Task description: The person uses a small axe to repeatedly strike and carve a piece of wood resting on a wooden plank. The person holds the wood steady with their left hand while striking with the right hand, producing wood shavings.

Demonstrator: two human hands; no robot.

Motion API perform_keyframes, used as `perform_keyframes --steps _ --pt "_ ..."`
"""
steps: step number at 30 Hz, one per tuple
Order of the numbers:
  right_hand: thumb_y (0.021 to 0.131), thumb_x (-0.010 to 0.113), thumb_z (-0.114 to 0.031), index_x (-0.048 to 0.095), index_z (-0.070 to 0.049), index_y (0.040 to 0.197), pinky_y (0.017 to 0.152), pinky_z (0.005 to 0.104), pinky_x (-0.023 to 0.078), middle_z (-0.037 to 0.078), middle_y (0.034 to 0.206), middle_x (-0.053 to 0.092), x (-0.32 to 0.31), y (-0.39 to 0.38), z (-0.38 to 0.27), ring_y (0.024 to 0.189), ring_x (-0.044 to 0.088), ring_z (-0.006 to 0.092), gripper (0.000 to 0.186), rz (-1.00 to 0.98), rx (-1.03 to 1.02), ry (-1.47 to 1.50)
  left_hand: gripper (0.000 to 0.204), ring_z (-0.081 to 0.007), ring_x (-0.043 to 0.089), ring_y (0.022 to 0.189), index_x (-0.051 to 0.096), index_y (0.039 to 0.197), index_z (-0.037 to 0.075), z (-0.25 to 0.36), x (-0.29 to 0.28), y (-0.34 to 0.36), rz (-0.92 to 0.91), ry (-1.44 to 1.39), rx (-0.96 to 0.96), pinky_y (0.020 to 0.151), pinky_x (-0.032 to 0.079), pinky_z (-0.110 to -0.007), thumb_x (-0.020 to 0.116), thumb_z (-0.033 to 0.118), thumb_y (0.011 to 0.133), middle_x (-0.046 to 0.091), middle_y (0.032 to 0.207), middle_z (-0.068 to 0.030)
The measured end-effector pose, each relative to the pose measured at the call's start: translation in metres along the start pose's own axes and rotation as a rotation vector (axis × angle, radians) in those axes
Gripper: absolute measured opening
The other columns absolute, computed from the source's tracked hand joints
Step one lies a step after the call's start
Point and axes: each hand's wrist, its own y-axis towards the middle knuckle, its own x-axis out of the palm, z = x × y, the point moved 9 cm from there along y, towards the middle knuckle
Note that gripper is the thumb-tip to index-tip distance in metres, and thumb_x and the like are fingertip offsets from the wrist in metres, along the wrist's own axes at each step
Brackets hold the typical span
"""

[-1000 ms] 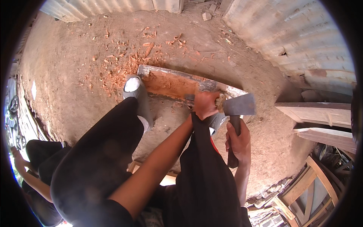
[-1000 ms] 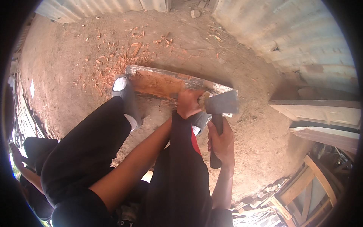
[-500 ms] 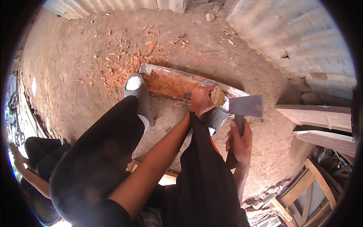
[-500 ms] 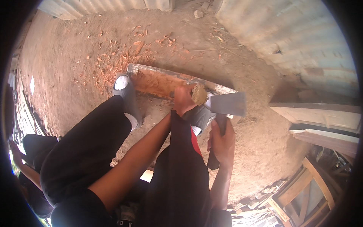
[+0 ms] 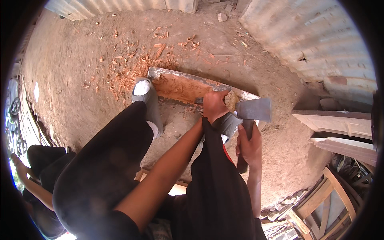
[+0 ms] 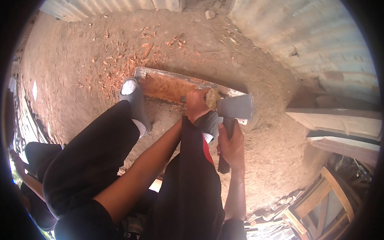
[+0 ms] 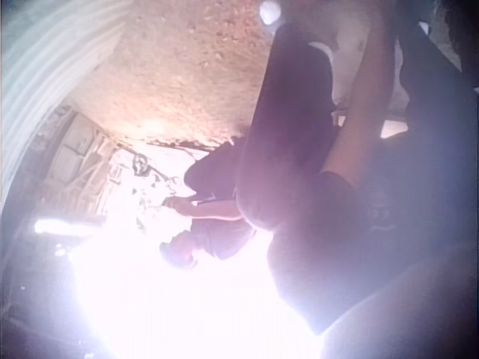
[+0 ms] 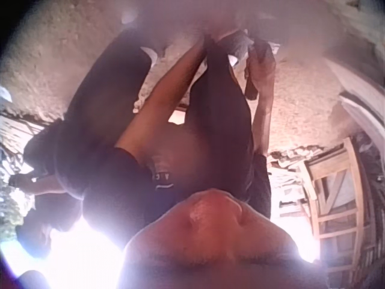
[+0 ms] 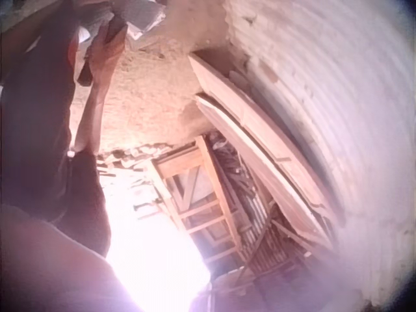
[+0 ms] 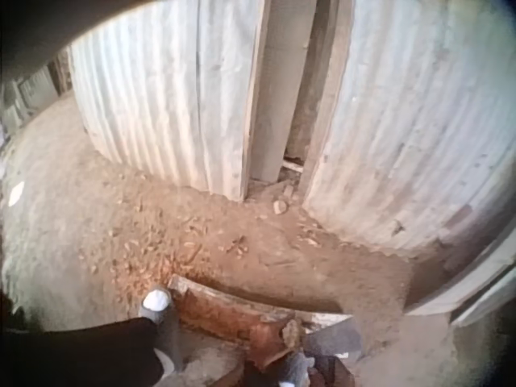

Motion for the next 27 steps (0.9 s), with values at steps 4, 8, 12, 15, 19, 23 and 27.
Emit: perform_keyframes --steps 4,8,12,15,19,23,27 --pt "0.108 0.058 -0.022 0.055 -0.001 0.111 0.041 0.03 0.044 0.004 0.064 0.053 -0.016 -0.002 -0.013 0.045 0.053 0.0125 0.021 0.048 -0.028 0.139 0.03 -0.0347 0.071 0.067 0.08 0.09 0.014 -0.005 -0.003 -0.004 -0.012 -0.037 -0.015 0.061 0.054 -0.043 0.088 0.036 0.072 0.072 0.072 -0.0136" --pt "0.108 0.06 -0.024 0.054 -0.002 0.109 0.041 0.0312 0.044 0.003 0.063 0.052 0.0 0.005 0.0 0.045 0.053 0.0131 0.023 0.095 -0.073 -0.014 0.029 -0.0346 0.071 0.066 0.079 0.088 0.014 0.001 0.003 -0.003 -0.006 0.019 0.003 0.06 0.054 -0.043 0.087 0.037 0.073 0.071 0.071 -0.0135" --pt "0.108 0.059 -0.024 0.054 0.0 0.11 0.042 0.0318 0.044 0.005 0.064 0.054 -0.011 0.008 -0.004 0.045 0.055 0.0135 0.024 0.008 -0.002 0.117 0.031 -0.0346 0.07 0.066 0.079 0.088 0.014 0.0 0.001 -0.003 -0.003 0.026 -0.006 0.059 0.053 -0.043 0.086 0.04 0.074 0.071 0.071 -0.0138" --pt "0.108 0.059 -0.025 0.054 0.0 0.111 0.041 0.0312 0.044 0.004 0.064 0.054 -0.016 0.006 -0.006 0.045 0.054 0.0132 0.025 0.128 -0.094 0.171 0.032 -0.0349 0.071 0.067 0.078 0.088 0.014 -0.001 0.005 -0.003 -0.012 0.037 -0.022 0.059 0.053 -0.044 0.086 0.041 0.074 0.071 0.071 -0.0139" --pt "0.109 0.058 -0.03 0.055 -0.002 0.112 0.041 0.0288 0.043 0.003 0.066 0.053 -0.006 0.015 0.007 0.045 0.053 0.0124 0.028 -0.047 -0.021 0.025 0.031 -0.0351 0.071 0.068 0.078 0.088 0.014 -0.001 0.007 -0.004 -0.029 0.096 -0.031 0.06 0.053 -0.045 0.086 0.041 0.075 0.071 0.071 -0.0141" --pt "0.109 0.057 -0.031 0.054 -0.002 0.108 0.04 0.0288 0.043 0.003 0.066 0.053 -0.026 0.013 -0.001 0.046 0.053 0.0124 0.03 0.111 -0.018 0.178 0.033 -0.0375 0.071 0.067 0.077 0.084 0.014 0.0 -0.001 -0.004 0.019 0.077 -0.031 0.059 0.054 -0.049 0.083 0.046 0.077 0.069 0.067 -0.0159" --pt "0.11 0.056 -0.031 0.052 -0.001 0.107 0.04 0.0311 0.044 0.004 0.068 0.052 0.0 0.02 0.021 0.046 0.053 0.0126 0.031 -0.028 -0.053 0.016 0.032 -0.0375 0.071 0.068 0.078 0.085 0.014 0.001 0.006 -0.003 -0.01 0.085 -0.019 0.059 0.054 -0.048 0.082 0.046 0.077 0.069 0.069 -0.0158"
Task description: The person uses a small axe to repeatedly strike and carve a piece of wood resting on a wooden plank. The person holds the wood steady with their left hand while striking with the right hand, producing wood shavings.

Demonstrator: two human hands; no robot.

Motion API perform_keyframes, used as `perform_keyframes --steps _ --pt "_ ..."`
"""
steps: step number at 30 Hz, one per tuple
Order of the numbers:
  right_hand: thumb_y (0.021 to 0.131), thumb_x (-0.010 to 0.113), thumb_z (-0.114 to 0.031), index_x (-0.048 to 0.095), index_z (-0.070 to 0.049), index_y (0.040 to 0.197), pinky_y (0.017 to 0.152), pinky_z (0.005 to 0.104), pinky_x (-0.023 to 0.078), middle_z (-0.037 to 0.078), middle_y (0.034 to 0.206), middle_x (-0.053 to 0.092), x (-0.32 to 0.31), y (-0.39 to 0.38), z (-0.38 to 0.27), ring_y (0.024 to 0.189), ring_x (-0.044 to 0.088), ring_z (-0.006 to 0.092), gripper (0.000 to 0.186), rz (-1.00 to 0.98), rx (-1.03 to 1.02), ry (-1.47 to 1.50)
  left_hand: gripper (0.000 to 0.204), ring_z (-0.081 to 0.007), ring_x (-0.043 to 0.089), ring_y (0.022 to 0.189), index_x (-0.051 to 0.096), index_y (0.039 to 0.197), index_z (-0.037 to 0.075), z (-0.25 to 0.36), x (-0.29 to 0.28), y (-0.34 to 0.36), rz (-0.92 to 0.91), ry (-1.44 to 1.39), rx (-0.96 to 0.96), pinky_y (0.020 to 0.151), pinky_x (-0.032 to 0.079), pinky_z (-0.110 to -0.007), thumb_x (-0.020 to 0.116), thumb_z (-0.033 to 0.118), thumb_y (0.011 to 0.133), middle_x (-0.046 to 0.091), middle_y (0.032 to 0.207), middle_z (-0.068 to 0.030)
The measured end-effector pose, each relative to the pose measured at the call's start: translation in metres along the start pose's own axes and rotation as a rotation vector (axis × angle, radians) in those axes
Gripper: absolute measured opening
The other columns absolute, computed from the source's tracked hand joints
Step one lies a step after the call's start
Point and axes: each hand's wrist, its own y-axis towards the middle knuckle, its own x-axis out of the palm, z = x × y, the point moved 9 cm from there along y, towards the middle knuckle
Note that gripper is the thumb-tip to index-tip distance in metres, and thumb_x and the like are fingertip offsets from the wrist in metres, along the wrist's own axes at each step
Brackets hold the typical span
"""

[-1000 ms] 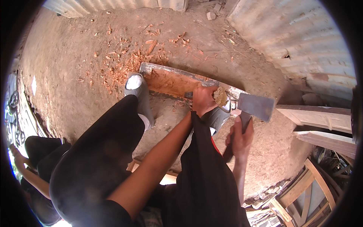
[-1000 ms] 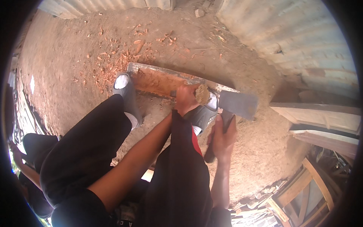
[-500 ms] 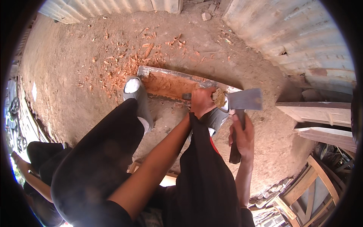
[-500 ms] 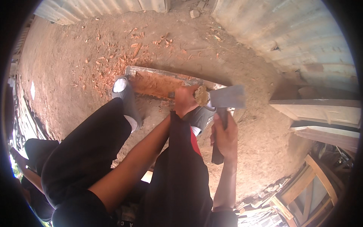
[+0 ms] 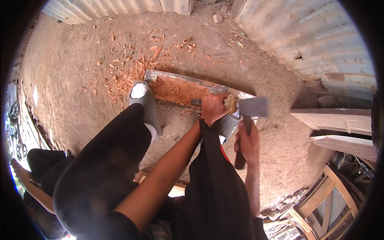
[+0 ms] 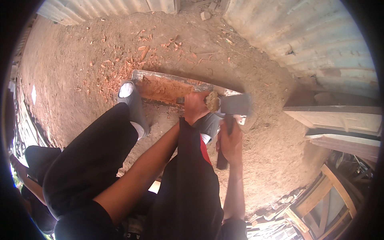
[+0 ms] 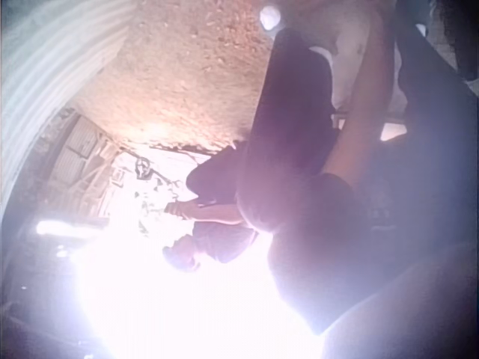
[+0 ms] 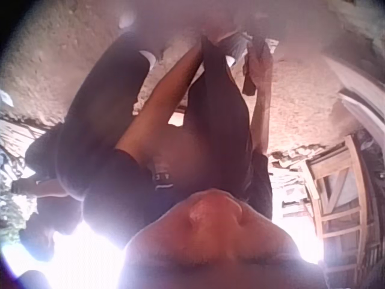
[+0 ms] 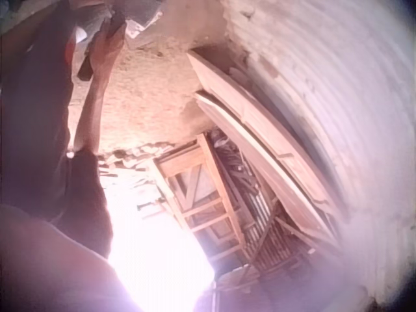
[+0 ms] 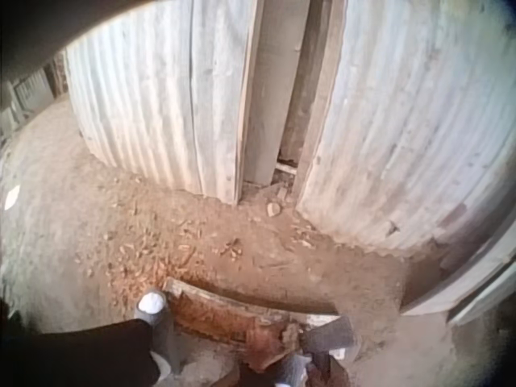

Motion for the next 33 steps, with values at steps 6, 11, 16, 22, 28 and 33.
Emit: perform_keyframes --steps 6,11,16,22,28,33 --pt "0.109 0.058 -0.027 0.053 -0.001 0.108 0.039 0.0313 0.044 0.004 0.067 0.053 -0.023 -0.009 -0.016 0.045 0.054 0.0132 0.026 0.187 0.028 0.204 0.032 -0.0374 0.071 0.069 0.077 0.085 0.014 0.006 -0.009 -0.003 0.014 -0.075 -0.011 0.061 0.054 -0.048 0.082 0.045 0.077 0.071 0.071 -0.0148" --pt "0.109 0.059 -0.029 0.055 -0.001 0.109 0.039 0.0302 0.043 0.003 0.067 0.053 -0.003 -0.002 -0.015 0.045 0.053 0.0131 0.028 -0.014 0.09 0.043 0.031 -0.0372 0.071 0.071 0.077 0.085 0.013 -0.005 -0.003 -0.004 -0.009 -0.031 -0.047 0.062 0.054 -0.048 0.082 0.042 0.075 0.071 0.073 -0.0144" --pt "0.108 0.061 -0.034 0.051 -0.007 0.109 0.038 0.029 0.042 0.003 0.07 0.053 -0.025 -0.008 -0.025 0.044 0.051 0.0128 0.028 0.304 0.001 0.315 0.03 -0.0373 0.071 0.071 0.076 0.085 0.014 0.001 -0.006 -0.003 0.003 -0.049 -0.016 0.063 0.054 -0.049 0.082 0.041 0.075 0.072 0.074 -0.0146" --pt "0.109 0.059 -0.031 0.056 -0.004 0.11 0.04 0.0292 0.044 0.002 0.068 0.052 -0.009 -0.006 -0.011 0.047 0.053 0.0117 0.027 -0.055 0.199 0.096 0.029 -0.0374 0.072 0.072 0.076 0.086 0.013 0.0 -0.009 -0.004 -0.022 -0.022 -0.038 0.064 0.054 -0.049 0.082 0.039 0.075 0.072 0.074 -0.0141" --pt "0.11 0.056 -0.033 0.055 -0.004 0.114 0.041 0.0302 0.044 0.001 0.068 0.052 -0.005 -0.005 0.0 0.046 0.052 0.0115 0.029 0.154 0.092 0.21 0.028 -0.0371 0.072 0.073 0.076 0.085 0.013 0.003 -0.001 -0.002 -0.007 -0.018 -0.008 0.065 0.054 -0.049 0.081 0.039 0.077 0.072 0.075 -0.014" --pt "0.111 0.053 -0.036 0.056 -0.002 0.117 0.04 0.0288 0.043 0.002 0.067 0.051 -0.022 -0.002 -0.013 0.046 0.052 0.0118 0.035 0.065 0.082 0.079 0.028 -0.0363 0.072 0.073 0.075 0.085 0.012 -0.006 -0.006 -0.004 -0.015 -0.006 -0.043 0.065 0.054 -0.048 0.081 0.039 0.077 0.074 0.078 -0.0124"
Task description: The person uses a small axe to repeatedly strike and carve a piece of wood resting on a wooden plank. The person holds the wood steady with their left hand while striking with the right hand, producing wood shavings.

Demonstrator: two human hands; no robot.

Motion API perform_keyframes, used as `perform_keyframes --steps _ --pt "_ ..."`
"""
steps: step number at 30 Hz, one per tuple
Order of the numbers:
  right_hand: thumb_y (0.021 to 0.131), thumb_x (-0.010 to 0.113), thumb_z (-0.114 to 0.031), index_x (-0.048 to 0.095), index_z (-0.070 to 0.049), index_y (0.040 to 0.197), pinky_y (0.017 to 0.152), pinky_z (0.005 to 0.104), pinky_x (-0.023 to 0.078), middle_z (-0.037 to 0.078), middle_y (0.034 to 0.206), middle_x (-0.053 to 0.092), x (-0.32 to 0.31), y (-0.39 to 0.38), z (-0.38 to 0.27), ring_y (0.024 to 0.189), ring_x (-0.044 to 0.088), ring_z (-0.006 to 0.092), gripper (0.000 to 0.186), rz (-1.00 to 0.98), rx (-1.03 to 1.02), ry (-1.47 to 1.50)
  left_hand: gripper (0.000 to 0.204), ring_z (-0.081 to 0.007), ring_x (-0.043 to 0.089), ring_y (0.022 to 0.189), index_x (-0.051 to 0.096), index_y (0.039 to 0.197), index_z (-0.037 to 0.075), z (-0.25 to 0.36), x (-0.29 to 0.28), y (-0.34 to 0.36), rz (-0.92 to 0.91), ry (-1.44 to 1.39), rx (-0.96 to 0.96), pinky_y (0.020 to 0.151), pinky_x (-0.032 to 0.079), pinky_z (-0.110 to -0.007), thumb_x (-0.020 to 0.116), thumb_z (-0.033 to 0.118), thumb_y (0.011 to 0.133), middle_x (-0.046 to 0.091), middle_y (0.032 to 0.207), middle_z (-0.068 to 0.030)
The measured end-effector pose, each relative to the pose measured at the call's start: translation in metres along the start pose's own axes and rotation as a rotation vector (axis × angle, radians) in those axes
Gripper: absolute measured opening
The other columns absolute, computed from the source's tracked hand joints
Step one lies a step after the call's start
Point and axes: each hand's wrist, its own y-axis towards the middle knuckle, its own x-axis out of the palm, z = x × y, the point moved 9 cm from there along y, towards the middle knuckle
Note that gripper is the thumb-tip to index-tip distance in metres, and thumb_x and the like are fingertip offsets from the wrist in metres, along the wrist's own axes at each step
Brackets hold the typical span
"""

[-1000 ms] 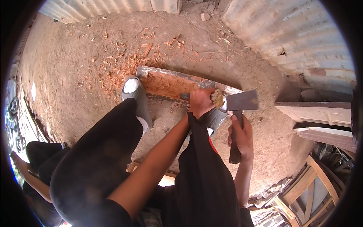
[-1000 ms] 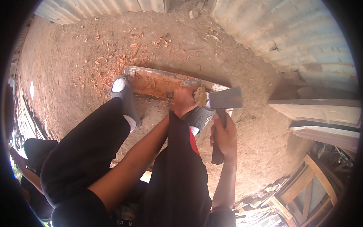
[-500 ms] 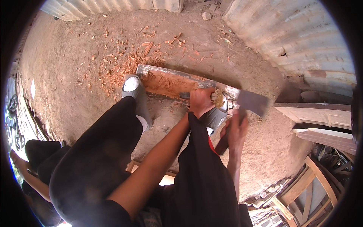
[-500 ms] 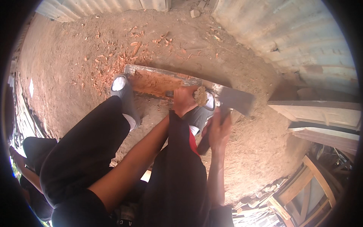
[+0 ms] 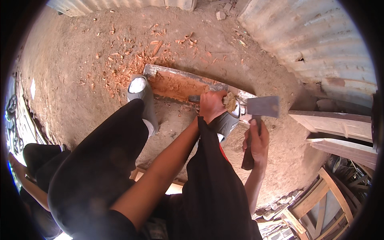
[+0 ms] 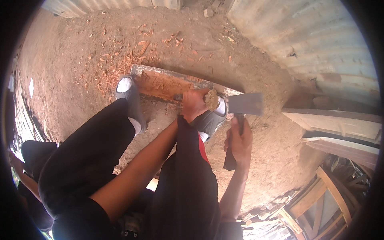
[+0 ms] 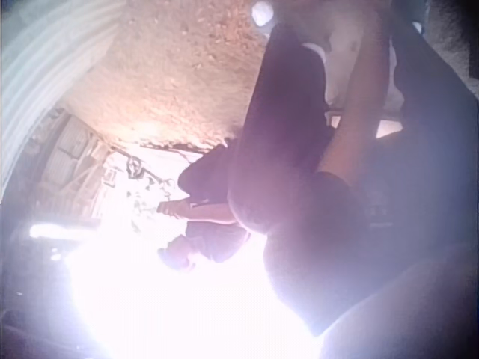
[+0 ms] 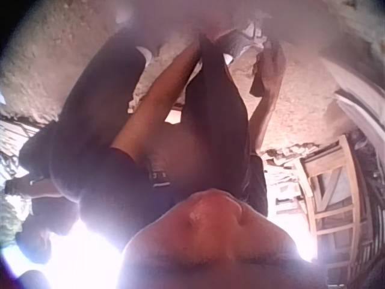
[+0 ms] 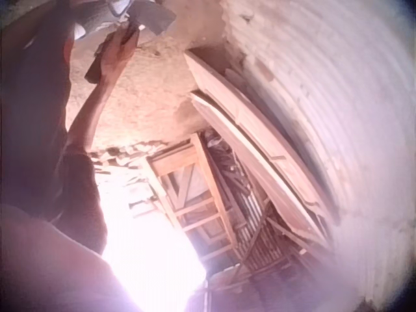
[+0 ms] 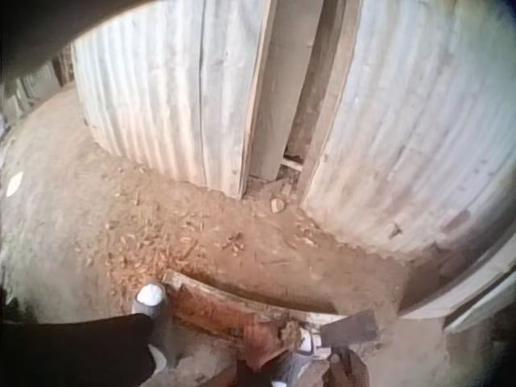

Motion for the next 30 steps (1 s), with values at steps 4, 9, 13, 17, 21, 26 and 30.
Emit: perform_keyframes --steps 4,9,13,17,21,26,30 --pt "0.11 0.053 -0.034 0.056 -0.001 0.116 0.04 0.0297 0.042 0.004 0.067 0.051 0.008 -0.001 0.013 0.045 0.052 0.0129 0.034 0.155 -0.038 0.169 0.029 -0.0359 0.072 0.072 0.075 0.086 0.012 0.01 0.004 -0.001 0.006 -0.008 0.058 0.064 0.054 -0.047 0.081 0.04 0.076 0.074 0.078 -0.0117" --pt "0.109 0.056 -0.042 0.057 -0.006 0.116 0.039 0.0283 0.04 0.001 0.068 0.051 0.003 -0.008 0.018 0.044 0.047 0.0106 0.037 -0.068 0.115 0.141 0.029 -0.036 0.072 0.072 0.074 0.085 0.013 0.006 0.001 -0.005 -0.003 -0.011 0.05 0.064 0.054 -0.048 0.082 0.039 0.075 0.074 0.078 -0.0119" --pt "0.11 0.054 -0.04 0.053 -0.004 0.121 0.039 0.0289 0.04 0.003 0.067 0.05 0.003 -0.015 0.017 0.043 0.049 0.013 0.038 0.259 -0.078 0.332 0.031 -0.0357 0.072 0.072 0.077 0.088 0.014 0.01 0.005 -0.005 -0.002 -0.017 0.078 0.064 0.054 -0.047 0.084 0.041 0.075 0.073 0.076 -0.0122" --pt "0.11 0.054 -0.027 0.055 -0.003 0.111 0.037 0.0298 0.043 0.004 0.067 0.052 0.022 -0.015 0.024 0.043 0.053 0.0141 0.024 -0.098 0.15 0.027 0.033 -0.0349 0.073 0.073 0.079 0.092 0.016 -0.002 0.007 -0.006 -0.038 0.076 0.075 0.064 0.055 -0.047 0.084 0.043 0.075 0.074 0.077 -0.0121" --pt "0.11 0.055 -0.031 0.054 -0.005 0.108 0.037 0.0303 0.042 0.003 0.066 0.051 0.004 -0.02 0.017 0.043 0.052 0.0133 0.026 0.125 -0.043 0.18 0.033 -0.0349 0.073 0.074 0.08 0.094 0.016 0.006 0.004 -0.005 0.001 0.032 0.07 0.065 0.055 -0.047 0.084 0.043 0.076 0.074 0.077 -0.0119" --pt "0.109 0.056 -0.042 0.056 -0.005 0.113 0.039 0.0291 0.041 0.002 0.068 0.051 0.014 -0.013 0.047 0.043 0.049 0.0111 0.037 -0.05 0.109 0.08 0.03 -0.0356 0.073 0.075 0.079 0.093 0.015 0.004 0.006 -0.006 -0.033 0.028 0.068 0.066 0.055 -0.048 0.084 0.038 0.075 0.074 0.078 -0.0127" --pt "0.109 0.055 -0.045 0.054 -0.006 0.115 0.04 0.0285 0.041 0.001 0.068 0.05 -0.007 -0.014 0.024 0.044 0.048 0.0114 0.04 0.113 0.003 0.263 0.028 -0.0356 0.072 0.073 0.078 0.091 0.014 0.004 0.006 -0.01 -0.037 0.015 0.128 0.065 0.055 -0.049 0.084 0.034 0.072 0.074 0.078 -0.0127"
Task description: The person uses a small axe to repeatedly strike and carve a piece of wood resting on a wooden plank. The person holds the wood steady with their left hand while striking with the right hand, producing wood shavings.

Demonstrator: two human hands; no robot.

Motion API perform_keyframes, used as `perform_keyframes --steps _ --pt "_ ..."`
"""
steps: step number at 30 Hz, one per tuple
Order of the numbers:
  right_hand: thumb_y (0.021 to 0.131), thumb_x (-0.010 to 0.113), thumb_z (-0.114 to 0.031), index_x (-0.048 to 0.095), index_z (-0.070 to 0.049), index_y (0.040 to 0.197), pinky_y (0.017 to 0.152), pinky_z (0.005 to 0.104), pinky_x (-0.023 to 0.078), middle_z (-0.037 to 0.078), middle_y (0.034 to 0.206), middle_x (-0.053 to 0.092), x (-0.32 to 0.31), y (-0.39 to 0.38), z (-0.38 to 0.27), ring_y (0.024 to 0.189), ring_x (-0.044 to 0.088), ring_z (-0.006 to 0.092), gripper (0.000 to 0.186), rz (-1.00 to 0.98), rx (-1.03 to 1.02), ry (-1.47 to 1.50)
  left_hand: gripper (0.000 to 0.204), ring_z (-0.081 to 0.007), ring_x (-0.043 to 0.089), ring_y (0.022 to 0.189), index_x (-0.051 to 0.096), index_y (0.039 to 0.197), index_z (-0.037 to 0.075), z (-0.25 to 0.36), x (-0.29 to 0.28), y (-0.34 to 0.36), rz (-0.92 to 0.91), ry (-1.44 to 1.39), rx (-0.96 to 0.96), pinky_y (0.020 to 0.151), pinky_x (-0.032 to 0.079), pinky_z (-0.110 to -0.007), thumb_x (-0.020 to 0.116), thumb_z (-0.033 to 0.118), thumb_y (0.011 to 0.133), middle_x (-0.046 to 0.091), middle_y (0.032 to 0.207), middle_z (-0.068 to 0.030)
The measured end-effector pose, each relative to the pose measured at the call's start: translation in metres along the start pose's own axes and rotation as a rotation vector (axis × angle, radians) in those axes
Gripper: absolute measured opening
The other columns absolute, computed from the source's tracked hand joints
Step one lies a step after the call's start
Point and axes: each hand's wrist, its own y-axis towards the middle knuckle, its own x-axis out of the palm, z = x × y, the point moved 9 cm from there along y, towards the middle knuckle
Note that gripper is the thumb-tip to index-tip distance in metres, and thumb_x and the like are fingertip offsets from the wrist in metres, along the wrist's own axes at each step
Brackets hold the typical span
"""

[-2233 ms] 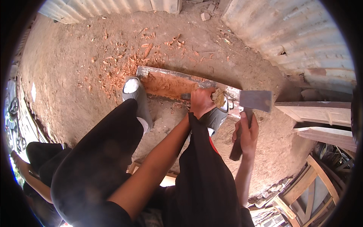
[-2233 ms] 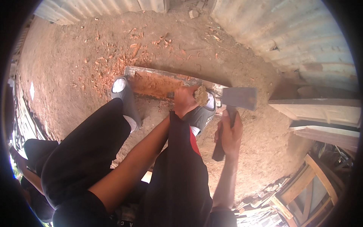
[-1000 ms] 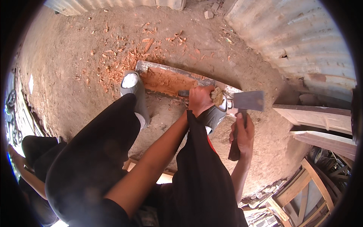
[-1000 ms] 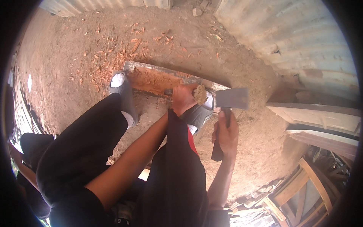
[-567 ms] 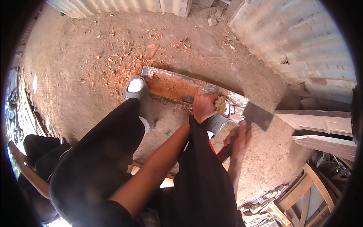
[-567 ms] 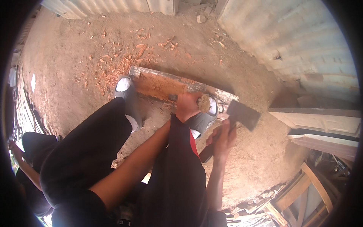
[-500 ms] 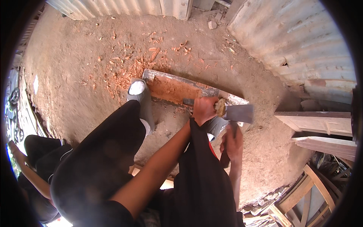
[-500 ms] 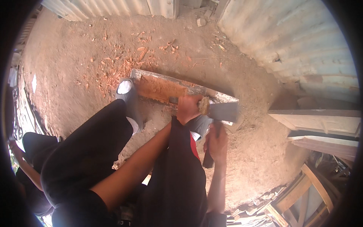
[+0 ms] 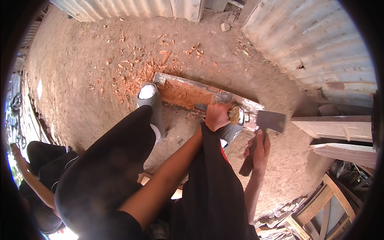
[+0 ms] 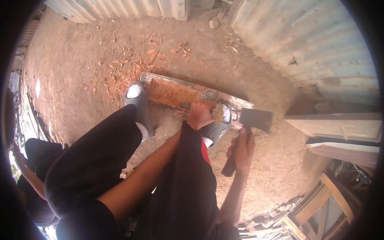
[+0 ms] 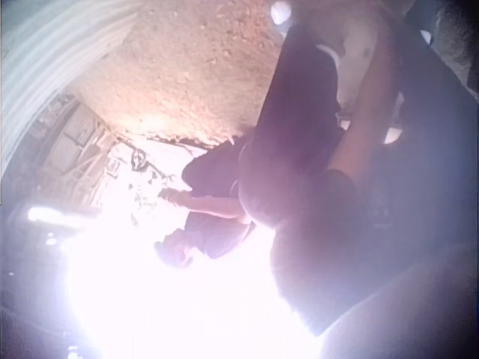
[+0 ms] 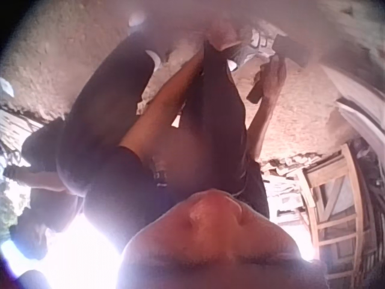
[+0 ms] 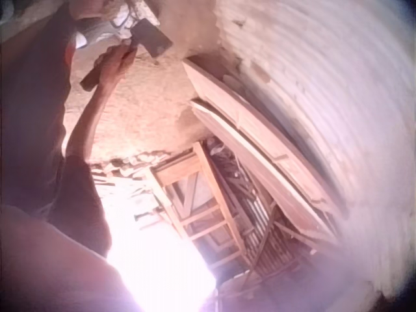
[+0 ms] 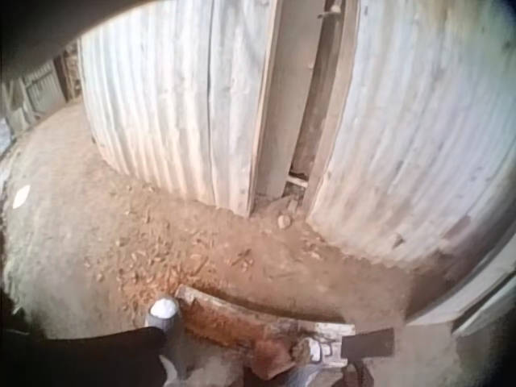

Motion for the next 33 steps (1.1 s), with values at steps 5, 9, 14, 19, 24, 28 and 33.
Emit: perform_keyframes --steps 5,9,14,19,24,28,33 --pt "0.109 0.055 -0.036 0.055 -0.004 0.117 0.04 0.0299 0.042 0.002 0.068 0.052 0.028 -0.002 0.019 0.044 0.051 0.0133 0.033 -0.183 -0.013 -0.264 0.028 -0.0359 0.072 0.073 0.077 0.093 0.015 0.004 0.006 0.002 -0.032 0.027 0.0 0.063 0.054 -0.048 0.083 0.032 0.071 0.073 0.076 -0.0122" --pt "0.109 0.055 -0.04 0.056 -0.005 0.115 0.04 0.0292 0.042 0.002 0.07 0.052 0.008 -0.007 0.001 0.045 0.051 0.0125 0.035 -0.093 0.081 -0.073 0.03 -0.036 0.072 0.073 0.077 0.094 0.015 -0.005 0.002 -0.003 -0.008 0.055 0.01 0.063 0.054 -0.048 0.083 0.035 0.072 0.073 0.075 -0.012" --pt "0.11 0.053 -0.041 0.054 -0.004 0.114 0.04 0.0303 0.043 0.002 0.067 0.05 0.021 -0.006 0.017 0.044 0.051 0.0135 0.037 -0.007 -0.039 -0.058 0.025 -0.0367 0.072 0.073 0.074 0.089 0.013 0.004 0.007 0.001 -0.019 0.02 0.005 0.064 0.054 -0.048 0.081 0.028 0.07 0.073 0.076 -0.0133" --pt "0.111 0.052 -0.038 0.054 -0.005 0.118 0.04 0.0283 0.042 0.001 0.07 0.051 0.017 -0.012 0.0 0.045 0.05 0.0115 0.035 -0.136 0.067 -0.095 0.024 -0.0369 0.072 0.073 0.075 0.089 0.013 -0.006 -0.005 -0.004 0.037 0.047 0.007 0.064 0.055 -0.048 0.081 0.027 0.07 0.073 0.077 -0.0136" --pt "0.11 0.053 -0.036 0.054 -0.004 0.117 0.039 0.0292 0.042 0.002 0.069 0.05 0.027 -0.01 0.012 0.045 0.051 0.0125 0.033 -0.004 -0.042 -0.186 0.026 -0.0362 0.073 0.074 0.076 0.088 0.014 -0.001 -0.007 0.003 0.053 -0.009 -0.037 0.065 0.056 -0.048 0.083 0.033 0.072 0.074 0.077 -0.0129" --pt "0.109 0.055 -0.041 0.053 -0.005 0.117 0.039 0.0301 0.043 0.003 0.067 0.051 0.02 -0.008 0.008 0.043 0.052 0.0135 0.037 -0.169 0.102 -0.197 0.029 -0.0364 0.072 0.074 0.076 0.088 0.014 -0.006 -0.014 0.001 0.011 0.0 -0.055 0.066 0.056 -0.048 0.083 0.038 0.073 0.073 0.077 -0.0129" --pt "0.11 0.052 -0.035 0.052 -0.003 0.115 0.039 0.0297 0.043 0.004 0.066 0.051 0.031 -0.009 0.001 0.045 0.055 0.0144 0.033 0.06 -0.144 0.024 0.032 -0.0378 0.071 0.073 0.078 0.089 0.014 -0.001 -0.018 0.01 0.033 -0.019 -0.018 0.064 0.055 -0.049 0.084 0.042 0.074 0.073 0.076 -0.0142"
